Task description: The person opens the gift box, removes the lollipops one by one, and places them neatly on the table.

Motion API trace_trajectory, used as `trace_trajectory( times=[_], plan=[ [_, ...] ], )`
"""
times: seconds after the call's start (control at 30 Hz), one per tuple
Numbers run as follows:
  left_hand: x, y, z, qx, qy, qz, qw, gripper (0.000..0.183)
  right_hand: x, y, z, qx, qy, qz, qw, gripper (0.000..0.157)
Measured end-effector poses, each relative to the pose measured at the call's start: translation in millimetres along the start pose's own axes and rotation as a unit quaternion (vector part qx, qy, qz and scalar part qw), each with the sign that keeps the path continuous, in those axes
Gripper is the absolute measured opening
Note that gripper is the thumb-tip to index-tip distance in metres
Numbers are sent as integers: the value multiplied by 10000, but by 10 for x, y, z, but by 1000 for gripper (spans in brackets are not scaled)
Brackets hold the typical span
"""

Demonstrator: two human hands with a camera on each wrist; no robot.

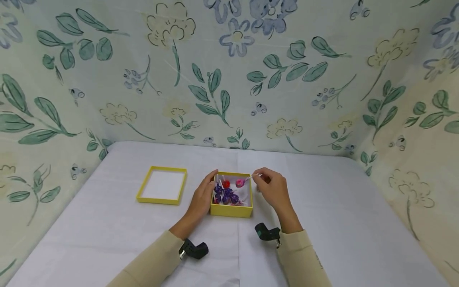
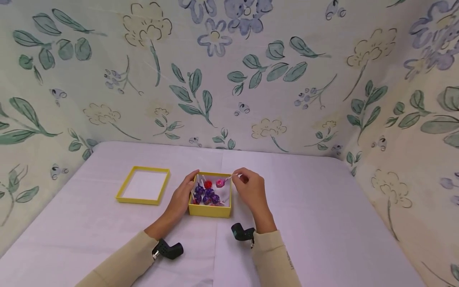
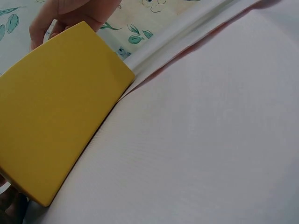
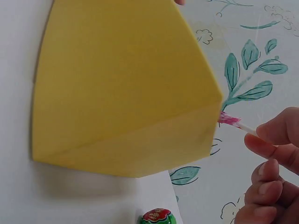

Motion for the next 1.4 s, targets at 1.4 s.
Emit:
trace_trajectory(
  times=[1.4],
  plan=[
    [10,18,0,19,-26,-11,10000,45,63,-501,696,-1464,2283,-362,9618,32]
  ],
)
Point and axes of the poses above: each hand's wrist, its own x-axis away from the middle knuckle, its own y-axis out of the palm, z = x × y, the point moved 3 cm from there along -x, towards the middle knuckle, and after that the axes turned 12 degrees about -y, right-handed, at the moved point
